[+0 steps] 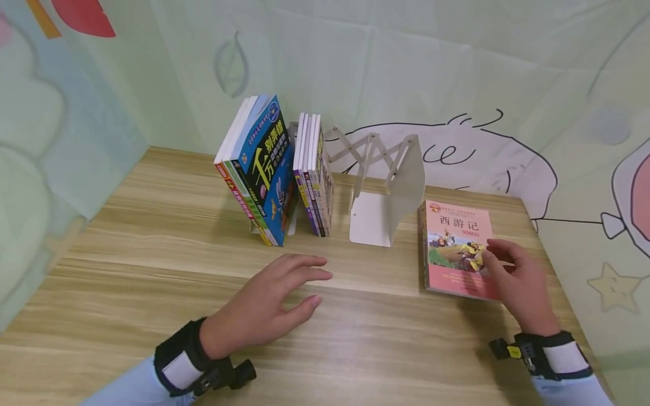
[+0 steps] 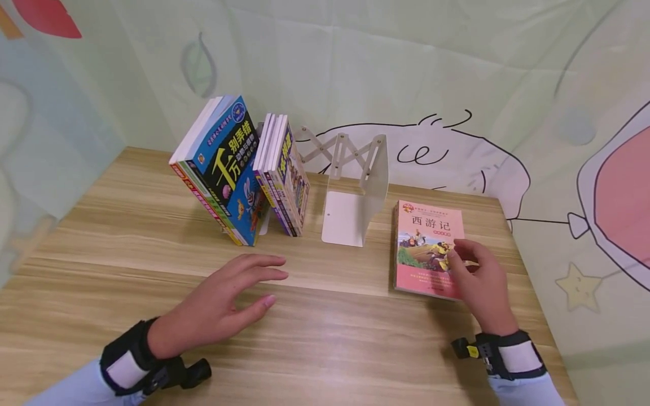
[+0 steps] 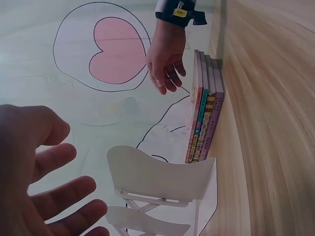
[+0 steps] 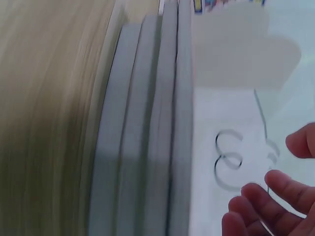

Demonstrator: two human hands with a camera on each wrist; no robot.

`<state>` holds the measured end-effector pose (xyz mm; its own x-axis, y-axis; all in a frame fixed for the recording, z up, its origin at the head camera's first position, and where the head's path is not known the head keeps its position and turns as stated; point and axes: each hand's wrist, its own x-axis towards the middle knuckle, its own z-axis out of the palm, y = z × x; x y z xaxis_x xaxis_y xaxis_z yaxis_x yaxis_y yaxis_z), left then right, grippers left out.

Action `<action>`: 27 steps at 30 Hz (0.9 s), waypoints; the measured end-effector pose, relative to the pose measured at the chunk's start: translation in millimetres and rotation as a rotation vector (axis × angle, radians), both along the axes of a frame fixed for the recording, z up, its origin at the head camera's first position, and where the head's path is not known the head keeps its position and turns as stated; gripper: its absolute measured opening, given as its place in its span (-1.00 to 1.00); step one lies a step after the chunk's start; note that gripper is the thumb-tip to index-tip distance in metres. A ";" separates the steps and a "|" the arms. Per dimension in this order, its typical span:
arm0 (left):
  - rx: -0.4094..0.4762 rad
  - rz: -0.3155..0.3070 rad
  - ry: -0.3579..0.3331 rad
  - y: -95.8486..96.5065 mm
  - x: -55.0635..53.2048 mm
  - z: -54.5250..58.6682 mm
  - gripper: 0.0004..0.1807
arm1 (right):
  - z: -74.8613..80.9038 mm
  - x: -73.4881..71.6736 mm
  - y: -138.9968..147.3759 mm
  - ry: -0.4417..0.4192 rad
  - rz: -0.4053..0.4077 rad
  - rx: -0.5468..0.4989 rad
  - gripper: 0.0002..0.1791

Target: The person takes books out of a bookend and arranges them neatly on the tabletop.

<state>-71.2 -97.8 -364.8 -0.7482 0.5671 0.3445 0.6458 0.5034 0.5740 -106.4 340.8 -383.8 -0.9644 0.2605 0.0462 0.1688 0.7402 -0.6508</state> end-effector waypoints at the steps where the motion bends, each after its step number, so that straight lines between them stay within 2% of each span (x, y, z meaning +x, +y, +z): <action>1: 0.001 0.000 0.001 -0.1 0.0 -0.4 -0.64 | 1.3 1.8 -4.7 0.031 0.041 0.016 -0.43; 6: 0.003 0.005 0.009 -0.6 -0.2 -2.0 -0.63 | 7.6 10.3 -31.1 0.154 0.193 0.029 -0.51; 11: 0.004 0.008 0.013 -1.1 0.1 -2.5 -0.61 | 13.1 18.2 -56.0 0.238 0.352 0.033 -0.55; 15: 0.003 0.010 0.007 -1.6 0.7 -3.5 -0.58 | 14.7 25.8 -74.0 0.272 0.480 0.053 -0.51; 20: -0.001 0.016 0.003 -2.3 1.2 -4.0 -0.55 | 18.3 35.5 -95.4 0.299 0.640 0.062 -0.32; 27: -0.003 0.005 0.037 -1.7 0.4 -3.1 -0.51 | 23.5 45.3 -116.1 0.309 0.759 0.036 -0.30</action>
